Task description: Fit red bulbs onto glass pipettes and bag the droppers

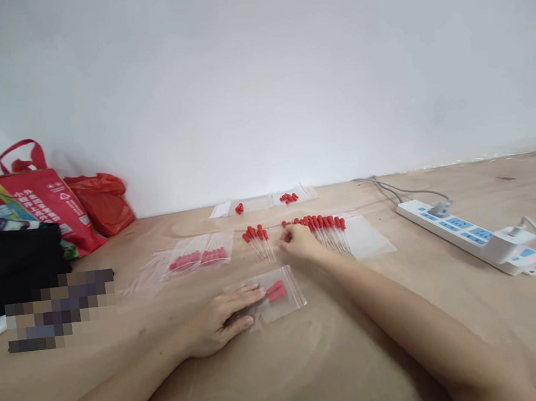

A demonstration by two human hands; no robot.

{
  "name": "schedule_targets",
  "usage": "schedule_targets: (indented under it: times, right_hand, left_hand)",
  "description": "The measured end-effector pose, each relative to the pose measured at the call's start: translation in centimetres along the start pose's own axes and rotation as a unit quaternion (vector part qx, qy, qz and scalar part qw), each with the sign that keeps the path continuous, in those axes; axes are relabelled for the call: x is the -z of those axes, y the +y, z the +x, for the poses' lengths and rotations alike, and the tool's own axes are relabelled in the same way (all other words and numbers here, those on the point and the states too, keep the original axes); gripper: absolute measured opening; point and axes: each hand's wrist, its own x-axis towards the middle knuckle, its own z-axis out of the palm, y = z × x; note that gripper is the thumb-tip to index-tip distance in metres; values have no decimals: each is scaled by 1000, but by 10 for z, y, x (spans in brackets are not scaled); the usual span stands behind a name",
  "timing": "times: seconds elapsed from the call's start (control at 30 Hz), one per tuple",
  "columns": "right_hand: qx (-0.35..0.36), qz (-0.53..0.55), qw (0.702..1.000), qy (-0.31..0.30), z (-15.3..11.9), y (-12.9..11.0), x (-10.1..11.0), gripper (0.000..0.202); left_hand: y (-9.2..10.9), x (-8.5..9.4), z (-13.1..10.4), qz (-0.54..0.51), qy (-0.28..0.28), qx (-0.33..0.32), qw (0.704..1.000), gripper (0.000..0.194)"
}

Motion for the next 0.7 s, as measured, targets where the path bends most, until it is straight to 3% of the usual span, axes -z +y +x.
schedule_targets:
  times: [0.17, 0.3, 0.43, 0.7]
  right_hand:
    - [-33, -42, 999, 9, 30, -26, -28, 31]
    - [-53, -65, 996, -8, 38, -32, -40, 20]
    - [-66, -74, 995, -18, 35, -25, -32, 10]
    - [-57, -64, 996, -14, 16, 3, -6, 13]
  left_hand:
    - [3, 2, 0, -5, -6, -13, 1000, 38]
    - [3, 2, -2, -4, -7, -15, 1000, 40]
    - [2, 1, -1, -5, -1, -23, 1000, 41]
    - [2, 2, 1, 4, -10, -23, 1000, 41]
